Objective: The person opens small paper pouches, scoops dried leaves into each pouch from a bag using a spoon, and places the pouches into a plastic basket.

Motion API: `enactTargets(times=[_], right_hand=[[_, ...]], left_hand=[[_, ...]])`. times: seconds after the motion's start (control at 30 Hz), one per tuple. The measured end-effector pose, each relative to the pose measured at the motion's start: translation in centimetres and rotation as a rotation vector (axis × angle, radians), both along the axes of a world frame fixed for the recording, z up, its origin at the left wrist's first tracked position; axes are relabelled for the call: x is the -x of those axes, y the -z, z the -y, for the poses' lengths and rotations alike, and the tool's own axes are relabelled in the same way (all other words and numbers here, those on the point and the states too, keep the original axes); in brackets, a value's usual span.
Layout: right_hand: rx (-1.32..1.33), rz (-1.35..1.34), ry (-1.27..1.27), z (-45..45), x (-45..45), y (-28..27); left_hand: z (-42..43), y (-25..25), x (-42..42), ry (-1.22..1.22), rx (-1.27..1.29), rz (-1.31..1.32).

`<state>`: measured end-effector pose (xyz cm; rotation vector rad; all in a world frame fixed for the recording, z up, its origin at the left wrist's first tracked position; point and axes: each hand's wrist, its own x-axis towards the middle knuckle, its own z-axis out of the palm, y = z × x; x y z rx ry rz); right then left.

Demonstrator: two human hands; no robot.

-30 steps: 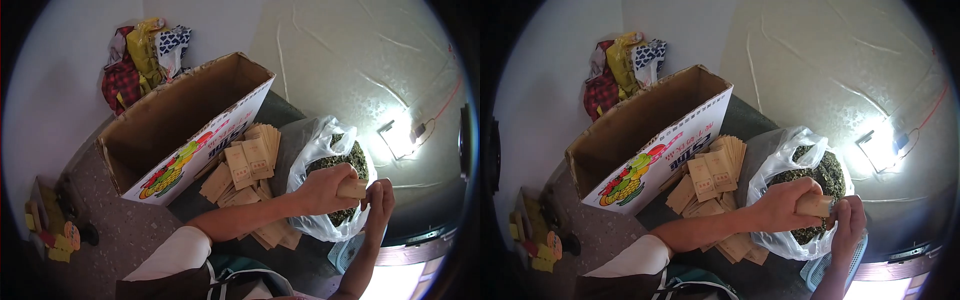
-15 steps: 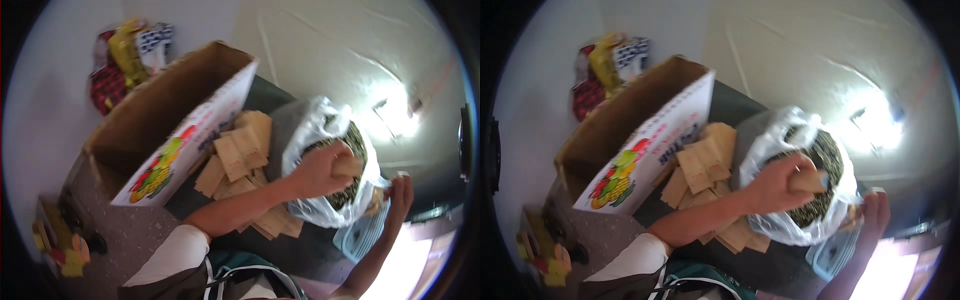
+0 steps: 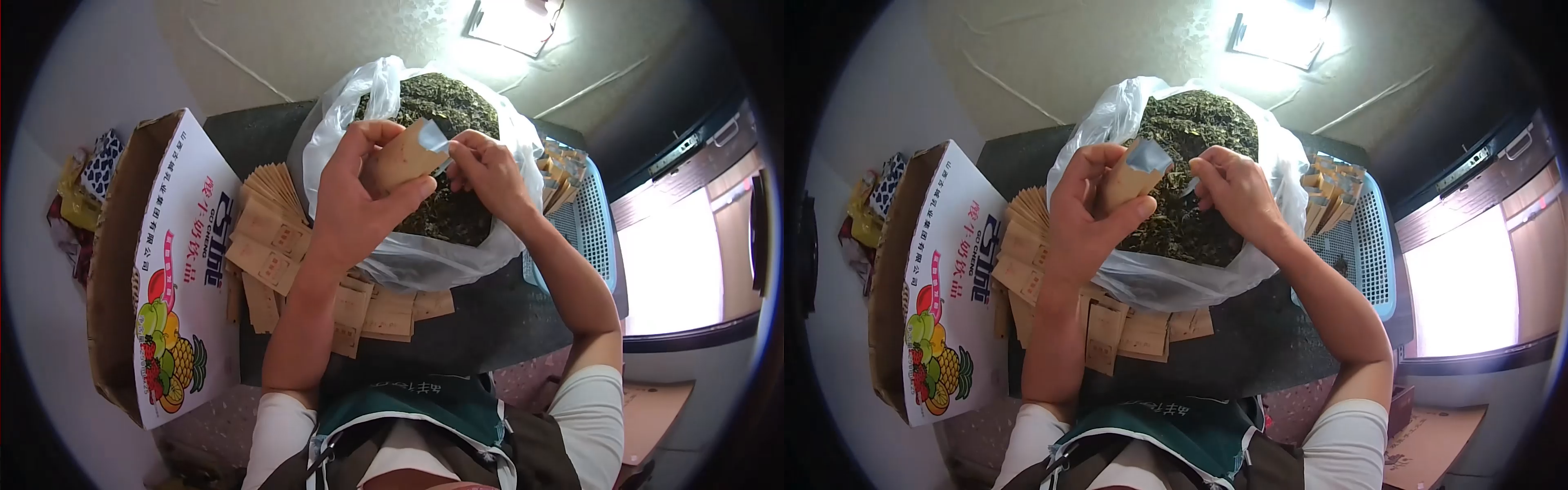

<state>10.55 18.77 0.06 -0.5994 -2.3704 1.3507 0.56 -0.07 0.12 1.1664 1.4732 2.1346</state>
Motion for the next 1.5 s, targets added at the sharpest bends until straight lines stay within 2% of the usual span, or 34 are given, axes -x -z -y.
enactTargets(times=[0.13, 0.3, 0.43, 0.7, 0.9, 1.0, 1.1, 1.13, 1.2, 1.23, 1.33, 1.4, 1.47, 1.5], right_hand=[[0.107, -0.098, 0.031, -1.1, 0.0, -0.4], [0.090, -0.233, -0.001, -2.9, -1.5, -2.0], [0.043, -0.267, 0.017, -3.0, -3.2, -4.4], [0.064, -0.225, -0.023, -1.7, -5.0, -7.0], [0.061, -0.137, -0.157, -0.5, -4.1, -6.9], [-0.020, -0.100, -0.227, 1.1, -3.5, -7.2], [-0.337, -0.076, -0.264, 3.0, -3.7, -7.9], [-0.336, -0.076, -0.268, 3.0, -3.7, -8.1], [-0.658, -0.266, -0.381, 2.6, -3.7, -8.4], [-0.659, -0.267, -0.385, 2.5, -3.8, -8.6], [-0.648, -0.345, -0.291, 2.3, -4.5, -9.3], [-0.470, -0.332, -0.094, 2.0, -5.1, -9.7], [-0.451, -0.329, -0.045, 0.7, -4.5, -9.0], [-0.490, -0.171, 0.021, 0.1, -4.1, -8.5]], left_hand=[[0.2, 0.0, 0.2, -0.029, 0.046, 0.039], [0.1, -0.1, -0.1, -0.019, 0.049, 0.002], [-0.1, -0.4, -0.3, -0.015, 0.156, -0.009], [-0.7, -0.2, -1.0, -0.013, 0.205, -0.033], [-1.4, 1.0, -0.9, -0.069, 0.181, -0.150], [-1.6, 1.1, -1.1, -0.054, 0.200, -0.137], [-1.5, 0.7, -1.2, -0.069, 0.255, -0.176], [-1.4, 0.4, -1.3, -0.052, 0.245, -0.102], [-1.2, 0.1, -1.3, -0.039, 0.234, -0.027], [-1.2, 0.0, -1.2, -0.054, 0.223, -0.044], [-1.2, 0.2, -1.1, -0.054, 0.190, -0.020], [-1.2, 0.3, -1.0, -0.037, 0.168, 0.019], [-1.1, 0.4, -0.8, -0.061, 0.167, -0.053], [-0.9, 0.2, -0.8, -0.059, 0.166, -0.053]])
